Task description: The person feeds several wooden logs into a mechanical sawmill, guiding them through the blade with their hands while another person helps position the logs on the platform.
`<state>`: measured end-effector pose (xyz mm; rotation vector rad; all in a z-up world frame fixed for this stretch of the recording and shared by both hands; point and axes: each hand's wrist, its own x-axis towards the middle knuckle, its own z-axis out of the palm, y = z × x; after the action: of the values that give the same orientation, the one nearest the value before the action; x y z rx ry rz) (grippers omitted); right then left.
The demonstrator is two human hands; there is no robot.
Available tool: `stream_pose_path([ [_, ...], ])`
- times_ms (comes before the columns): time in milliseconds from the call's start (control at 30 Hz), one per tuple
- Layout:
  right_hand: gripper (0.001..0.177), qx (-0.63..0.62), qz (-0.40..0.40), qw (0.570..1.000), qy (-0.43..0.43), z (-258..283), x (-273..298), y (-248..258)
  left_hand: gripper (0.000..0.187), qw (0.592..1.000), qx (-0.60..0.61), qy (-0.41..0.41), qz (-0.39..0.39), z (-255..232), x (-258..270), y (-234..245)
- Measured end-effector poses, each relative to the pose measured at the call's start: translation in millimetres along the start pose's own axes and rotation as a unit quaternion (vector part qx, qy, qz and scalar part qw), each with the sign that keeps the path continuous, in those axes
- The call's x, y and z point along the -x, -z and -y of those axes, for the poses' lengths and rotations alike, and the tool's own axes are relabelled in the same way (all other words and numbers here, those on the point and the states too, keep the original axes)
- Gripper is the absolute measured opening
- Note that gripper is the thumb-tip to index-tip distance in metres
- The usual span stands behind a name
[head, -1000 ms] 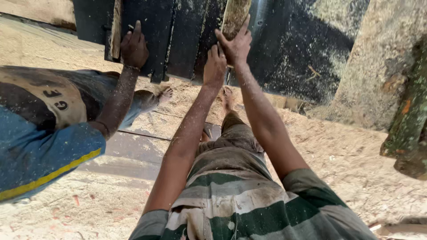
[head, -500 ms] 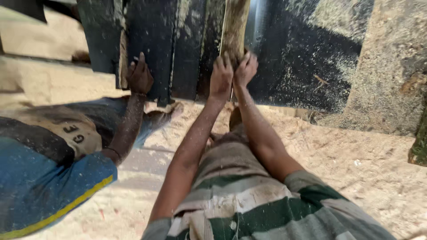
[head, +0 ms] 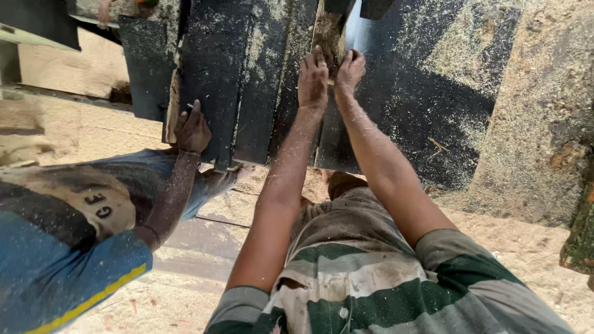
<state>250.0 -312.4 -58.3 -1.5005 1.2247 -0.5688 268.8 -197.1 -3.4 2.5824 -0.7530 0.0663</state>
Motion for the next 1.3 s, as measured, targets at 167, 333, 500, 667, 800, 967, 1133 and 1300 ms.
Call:
stream_pose_path([
  [167, 0.074, 0.398, 0.129, 0.857, 0.301, -20.2, 47.0, 115.7, 0.061, 0.996, -0.059, -0.063, -0.022, 12.7, 58.6, 47.0],
  [333, 0.083, 0.580, 0.058, 0.793, 0.175, -38.1, 67.9, 283.1, 0.058, 0.991, -0.075, -0.100, 0.050, 28.2, 264.3, 102.7],
  [500, 0.088, 0.525, -0.110, 0.843, -0.023, -86.7, 112.3, 454.3, 0.044, 0.971, 0.128, 0.125, 0.161, 84.9, 513.0, 115.8],
  [667, 0.096, 0.385, -0.198, 0.886, -0.167, -123.3, 214.5, 552.0, 0.040, 0.843, 0.068, 0.317, 0.429, 149.5, 657.2, 110.4],
  [800, 0.085, 0.438, -0.185, 0.853, -0.215, -156.2, 246.2, 616.3, 0.034, 0.825, 0.075, 0.327, 0.454, 142.9, 654.3, 90.9],
  [967, 0.070, 0.184, -0.192, 0.956, -0.126, -197.1, 201.6, 644.5, 0.031, 0.846, 0.098, 0.309, 0.424, 110.3, 558.5, 79.4],
  [1133, 0.051, 0.222, -0.160, 0.937, 0.216, -184.4, 126.5, 677.3, 0.034, 0.891, 0.101, 0.366, 0.251, 50.3, 466.7, 46.5],
  [1300, 0.056, 0.340, -0.232, 0.908, 0.077, -160.5, 38.8, 763.8, 0.034, 0.879, 0.325, 0.274, 0.216, -47.5, 460.3, 25.8],
])
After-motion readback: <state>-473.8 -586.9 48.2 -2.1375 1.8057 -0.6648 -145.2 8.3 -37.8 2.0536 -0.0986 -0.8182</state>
